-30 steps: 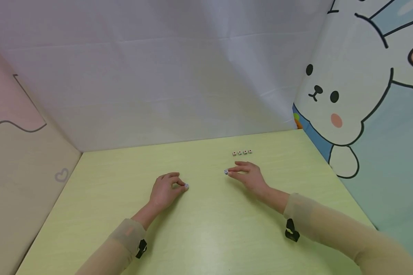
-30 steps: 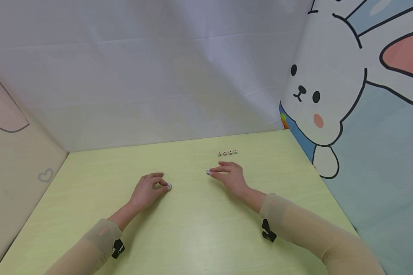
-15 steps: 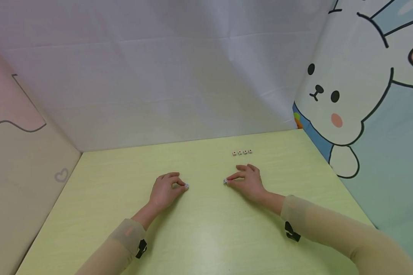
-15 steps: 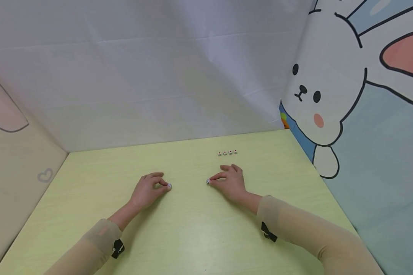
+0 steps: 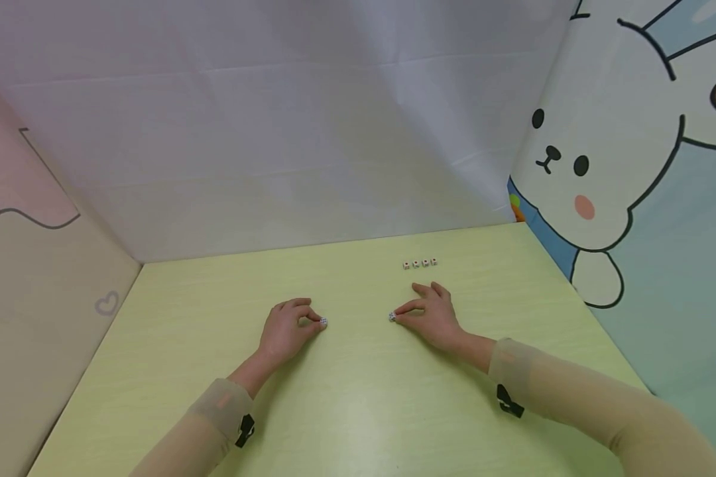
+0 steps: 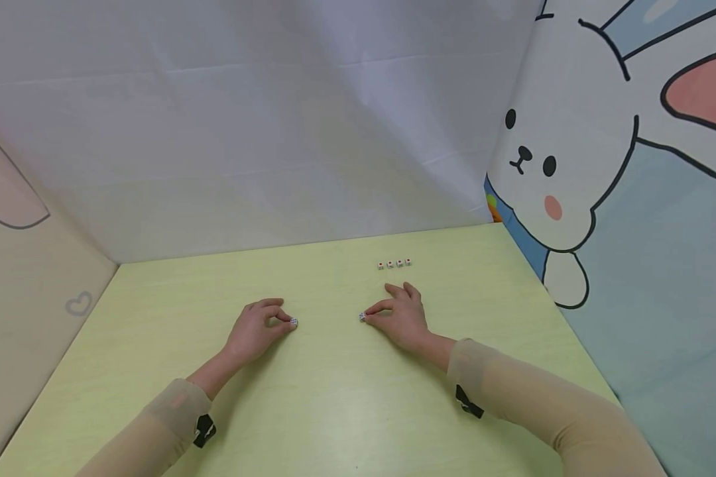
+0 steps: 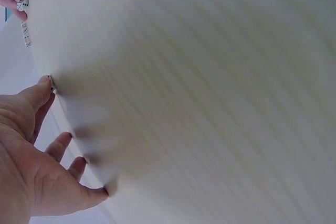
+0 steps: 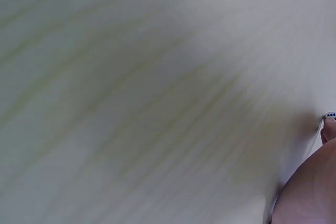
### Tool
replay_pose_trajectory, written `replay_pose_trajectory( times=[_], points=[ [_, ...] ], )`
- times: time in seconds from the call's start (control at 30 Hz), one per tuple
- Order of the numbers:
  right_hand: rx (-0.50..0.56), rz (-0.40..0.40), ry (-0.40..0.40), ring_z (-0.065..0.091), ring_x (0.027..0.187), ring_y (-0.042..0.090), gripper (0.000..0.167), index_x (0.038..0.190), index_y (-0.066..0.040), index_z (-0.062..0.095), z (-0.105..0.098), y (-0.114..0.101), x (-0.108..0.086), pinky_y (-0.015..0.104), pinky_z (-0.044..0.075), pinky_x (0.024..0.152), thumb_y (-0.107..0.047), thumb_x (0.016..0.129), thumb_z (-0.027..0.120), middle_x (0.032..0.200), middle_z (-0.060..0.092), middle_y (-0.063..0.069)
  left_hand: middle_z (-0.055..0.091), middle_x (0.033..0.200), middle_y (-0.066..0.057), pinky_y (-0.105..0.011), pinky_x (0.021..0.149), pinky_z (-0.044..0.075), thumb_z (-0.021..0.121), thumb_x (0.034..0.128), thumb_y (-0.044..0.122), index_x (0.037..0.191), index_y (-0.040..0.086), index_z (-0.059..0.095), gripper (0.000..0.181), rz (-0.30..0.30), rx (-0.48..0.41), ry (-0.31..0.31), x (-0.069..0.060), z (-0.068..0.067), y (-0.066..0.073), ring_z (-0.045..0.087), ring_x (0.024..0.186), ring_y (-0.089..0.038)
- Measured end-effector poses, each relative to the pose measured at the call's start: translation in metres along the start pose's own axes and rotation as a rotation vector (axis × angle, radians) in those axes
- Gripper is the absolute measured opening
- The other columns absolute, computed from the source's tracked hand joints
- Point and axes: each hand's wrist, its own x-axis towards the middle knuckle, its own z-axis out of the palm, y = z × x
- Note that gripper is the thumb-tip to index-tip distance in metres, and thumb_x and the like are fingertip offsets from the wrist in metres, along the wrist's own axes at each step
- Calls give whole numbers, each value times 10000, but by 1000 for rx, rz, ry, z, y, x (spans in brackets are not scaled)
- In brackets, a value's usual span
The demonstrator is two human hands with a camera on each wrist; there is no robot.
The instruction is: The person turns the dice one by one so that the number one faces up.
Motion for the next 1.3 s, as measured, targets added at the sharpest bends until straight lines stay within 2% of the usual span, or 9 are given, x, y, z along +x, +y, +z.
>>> replay_pose_trajectory(
  times=[0.37,0.57,0.73,1.0,1.3],
  points=[
    [-19,0,11,79,1520,415,161,1020,-194,802,-10,-4,0,617,145,1203,-300,899,799,1567,418,170,585,1436,-136,-573,1155,317,763,940,342,928,187,781,157,3,24,-2,0,-6,3,453,1359,-453],
    [-85,-36,57,139,1502,423,124,929,-203,793,-15,-9,2,616,196,1190,-313,876,817,1519,477,158,588,1431,-143,-577,1154,318,771,935,322,925,185,781,138,6,26,2,0,-7,5,455,1356,-455],
    [-159,-49,49,175,1492,437,154,898,-213,791,-9,-9,3,622,225,1181,-355,853,827,1494,505,163,584,1437,-140,-575,1157,315,767,937,335,930,182,782,153,-5,24,-3,-1,-7,6,448,1363,-455],
    [-176,-22,51,170,1499,410,157,877,-223,766,-2,-14,0,634,229,1175,-361,840,829,1504,495,140,589,1430,-145,-590,1145,326,772,934,322,922,183,782,140,2,8,10,-3,-4,5,453,1358,-463],
    [-208,-66,55,188,1490,422,90,847,-245,780,-7,-16,-1,627,216,1180,-323,858,823,1492,508,155,591,1425,-145,-589,1144,323,768,937,321,917,188,779,136,0,10,11,-4,-2,4,454,1354,-456]
  ],
)
